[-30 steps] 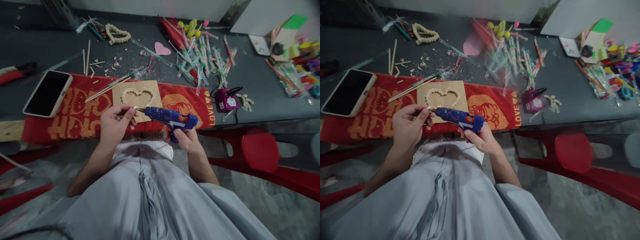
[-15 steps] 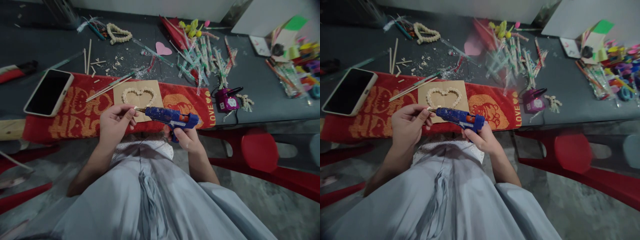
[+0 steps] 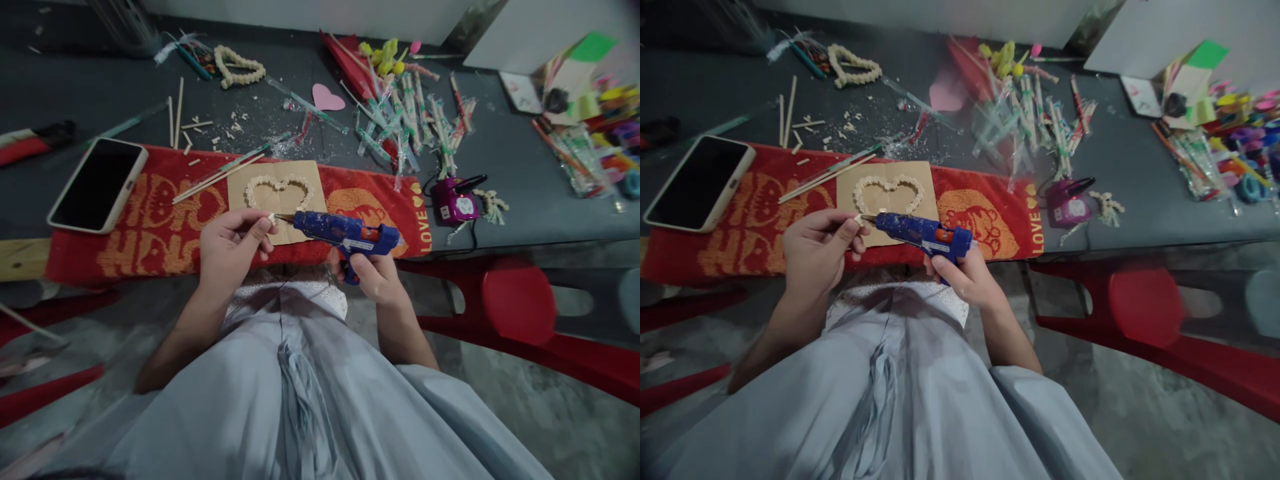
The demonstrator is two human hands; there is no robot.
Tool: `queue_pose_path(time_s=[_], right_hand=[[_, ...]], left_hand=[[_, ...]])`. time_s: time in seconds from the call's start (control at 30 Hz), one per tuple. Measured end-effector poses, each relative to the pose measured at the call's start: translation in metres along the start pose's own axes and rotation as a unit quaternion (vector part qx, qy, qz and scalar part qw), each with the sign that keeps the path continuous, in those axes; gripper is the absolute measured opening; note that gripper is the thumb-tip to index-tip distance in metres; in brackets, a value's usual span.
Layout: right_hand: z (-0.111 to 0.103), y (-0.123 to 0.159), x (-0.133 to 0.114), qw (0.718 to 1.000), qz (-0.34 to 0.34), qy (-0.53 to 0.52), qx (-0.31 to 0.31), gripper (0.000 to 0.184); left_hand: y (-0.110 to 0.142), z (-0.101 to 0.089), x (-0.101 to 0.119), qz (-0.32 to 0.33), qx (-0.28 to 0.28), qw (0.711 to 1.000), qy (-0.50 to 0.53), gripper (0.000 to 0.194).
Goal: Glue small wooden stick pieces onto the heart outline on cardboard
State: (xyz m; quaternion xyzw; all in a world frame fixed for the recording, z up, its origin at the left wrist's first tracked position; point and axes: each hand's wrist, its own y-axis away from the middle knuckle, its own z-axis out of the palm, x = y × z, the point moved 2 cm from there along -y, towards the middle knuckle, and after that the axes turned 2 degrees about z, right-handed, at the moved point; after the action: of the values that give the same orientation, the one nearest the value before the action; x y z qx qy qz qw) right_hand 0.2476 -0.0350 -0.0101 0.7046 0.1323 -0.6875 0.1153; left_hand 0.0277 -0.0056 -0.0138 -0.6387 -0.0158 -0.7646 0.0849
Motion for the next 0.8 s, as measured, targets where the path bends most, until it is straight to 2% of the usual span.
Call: queue_pose_path(time_s=[0.13, 0.23, 0.3, 0.37, 0.43, 0.5, 0.57, 0.67, 0.8], right_hand=[[-0.007, 0.001, 0.002, 0.999, 0.0, 0.029, 0.016, 0.048], [-0.027, -0.005, 0.003, 0.985, -0.007, 0.154, 0.082, 0.042], [-0.047, -0.014, 0.005, 0.941, -0.008, 0.3, 0.154, 0.037], [-0.068, -0.025, 0.009, 0.868, 0.008, 0.45, 0.209, 0.034], [-0.087, -0.036, 0.014, 0.801, 0.02, 0.552, 0.231, 0.035], [-0.102, -0.046, 0.019, 0.763, 0.024, 0.608, 0.215, 0.037], [-0.112, -0.052, 0.019, 0.743, 0.024, 0.642, 0.188, 0.039], [-0.119, -0.057, 0.011, 0.733, 0.026, 0.669, 0.119, 0.041], [-0.114, -0.071, -0.011, 0.721, -0.01, 0.691, 0.046, 0.029]], left_hand=[[-0.002, 0.001, 0.0, -0.014, 0.01, 1.0, 0.009, 0.033], [-0.005, 0.0, -0.001, -0.037, 0.019, 0.999, 0.015, 0.04], [-0.006, -0.002, -0.002, -0.05, 0.026, 0.998, 0.016, 0.041], [-0.007, -0.004, -0.002, -0.056, 0.029, 0.998, 0.016, 0.04], [-0.007, -0.006, -0.003, -0.059, 0.026, 0.998, 0.014, 0.039], [-0.008, -0.007, -0.003, -0.066, 0.023, 0.997, 0.011, 0.038], [-0.009, -0.009, -0.002, -0.078, 0.024, 0.997, 0.015, 0.039], [-0.012, -0.011, -0.002, -0.093, 0.028, 0.995, 0.028, 0.042], [-0.017, -0.018, -0.004, -0.116, 0.038, 0.992, 0.041, 0.047]])
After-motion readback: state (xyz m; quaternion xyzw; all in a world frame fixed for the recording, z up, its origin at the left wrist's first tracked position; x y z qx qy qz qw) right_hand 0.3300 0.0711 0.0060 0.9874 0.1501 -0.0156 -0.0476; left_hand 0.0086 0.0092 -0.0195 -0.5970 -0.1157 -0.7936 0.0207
